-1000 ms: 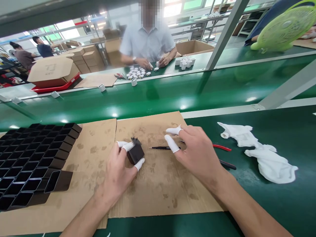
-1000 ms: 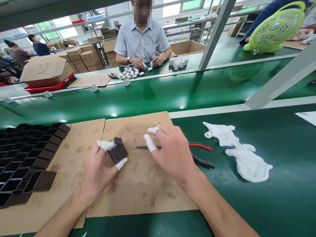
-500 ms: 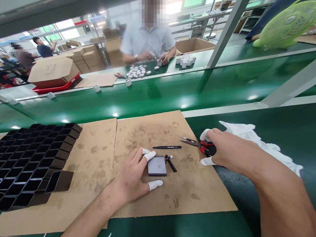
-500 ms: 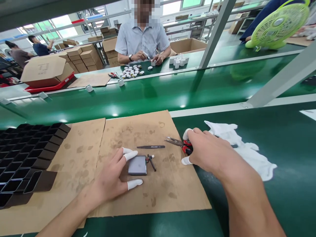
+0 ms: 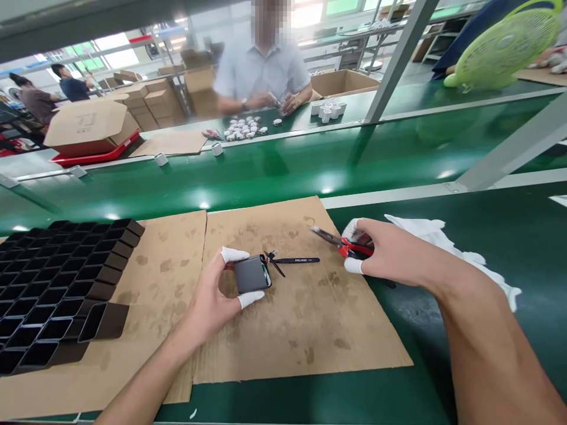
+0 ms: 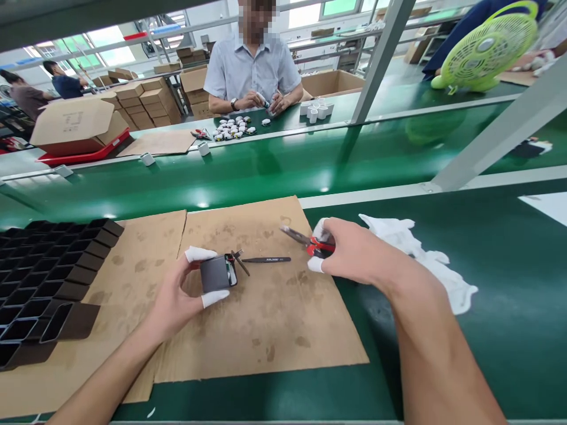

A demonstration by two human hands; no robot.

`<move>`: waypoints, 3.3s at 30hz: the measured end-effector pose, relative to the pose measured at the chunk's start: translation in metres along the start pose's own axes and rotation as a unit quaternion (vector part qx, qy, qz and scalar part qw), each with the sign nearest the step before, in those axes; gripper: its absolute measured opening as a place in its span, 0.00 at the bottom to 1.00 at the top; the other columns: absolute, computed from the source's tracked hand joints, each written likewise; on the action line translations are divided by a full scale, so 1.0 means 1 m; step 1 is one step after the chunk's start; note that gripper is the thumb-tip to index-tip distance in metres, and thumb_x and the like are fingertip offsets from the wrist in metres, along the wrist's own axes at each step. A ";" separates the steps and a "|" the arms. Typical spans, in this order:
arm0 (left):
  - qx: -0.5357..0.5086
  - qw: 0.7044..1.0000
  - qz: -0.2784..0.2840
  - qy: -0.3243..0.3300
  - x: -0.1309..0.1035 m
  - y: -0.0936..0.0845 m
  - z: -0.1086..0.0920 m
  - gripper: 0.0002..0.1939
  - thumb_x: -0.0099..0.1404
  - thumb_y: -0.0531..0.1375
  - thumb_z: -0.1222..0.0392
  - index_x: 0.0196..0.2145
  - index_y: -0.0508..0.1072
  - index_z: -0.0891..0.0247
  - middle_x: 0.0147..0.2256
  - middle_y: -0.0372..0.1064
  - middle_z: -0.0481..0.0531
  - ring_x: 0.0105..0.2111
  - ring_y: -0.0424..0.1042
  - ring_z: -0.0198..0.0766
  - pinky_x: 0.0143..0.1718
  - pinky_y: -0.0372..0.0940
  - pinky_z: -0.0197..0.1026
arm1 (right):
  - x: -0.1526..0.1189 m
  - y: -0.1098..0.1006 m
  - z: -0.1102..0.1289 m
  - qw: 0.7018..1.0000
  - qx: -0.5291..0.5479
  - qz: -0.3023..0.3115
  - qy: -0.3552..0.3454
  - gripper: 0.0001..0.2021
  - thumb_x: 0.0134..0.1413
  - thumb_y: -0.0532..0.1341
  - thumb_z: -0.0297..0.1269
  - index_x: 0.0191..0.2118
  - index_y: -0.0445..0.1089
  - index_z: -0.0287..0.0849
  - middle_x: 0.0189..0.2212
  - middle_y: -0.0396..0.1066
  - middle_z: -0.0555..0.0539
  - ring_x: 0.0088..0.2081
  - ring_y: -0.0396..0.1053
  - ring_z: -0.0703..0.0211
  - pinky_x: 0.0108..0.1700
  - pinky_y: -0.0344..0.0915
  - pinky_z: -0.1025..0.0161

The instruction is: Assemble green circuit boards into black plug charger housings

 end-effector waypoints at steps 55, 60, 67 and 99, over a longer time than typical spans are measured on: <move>0.367 0.920 -0.025 0.133 0.002 -0.048 -0.006 0.17 0.71 0.69 0.62 0.56 0.77 0.59 0.41 0.75 0.51 0.38 0.77 0.46 0.37 0.67 0.42 | -0.016 0.035 0.057 0.984 -0.047 0.030 -0.167 0.05 0.57 0.66 0.31 0.32 0.70 0.47 0.26 0.73 0.51 0.29 0.63 0.57 0.34 0.54 0.59; 0.320 0.937 -0.038 0.134 0.005 -0.055 -0.006 0.18 0.72 0.72 0.55 0.57 0.78 0.59 0.41 0.77 0.51 0.38 0.79 0.44 0.38 0.68 0.42 | -0.016 0.038 0.056 0.978 0.091 0.047 -0.179 0.08 0.60 0.69 0.46 0.38 0.79 0.49 0.32 0.80 0.52 0.32 0.72 0.56 0.37 0.65 0.59; 0.303 0.933 0.002 0.195 -0.001 -0.033 -0.004 0.23 0.73 0.72 0.54 0.62 0.76 0.58 0.43 0.79 0.56 0.39 0.81 0.47 0.39 0.72 0.44 | -0.026 0.063 0.077 0.972 0.055 0.038 -0.223 0.05 0.63 0.68 0.41 0.37 0.77 0.49 0.33 0.81 0.53 0.33 0.73 0.56 0.37 0.61 0.58; 0.394 0.904 -0.073 0.149 -0.001 -0.037 -0.007 0.13 0.71 0.70 0.54 0.51 0.77 0.59 0.36 0.73 0.50 0.31 0.76 0.43 0.30 0.63 0.41 | -0.018 0.071 0.076 0.974 0.083 0.054 -0.203 0.16 0.77 0.60 0.48 0.36 0.60 0.50 0.27 0.68 0.54 0.26 0.58 0.58 0.31 0.53 0.59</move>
Point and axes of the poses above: each hand's wrist, its own x-axis towards the middle knuckle, its own y-axis out of the palm, z = x × y, the point moved 3 cm from there along x, towards the middle knuckle
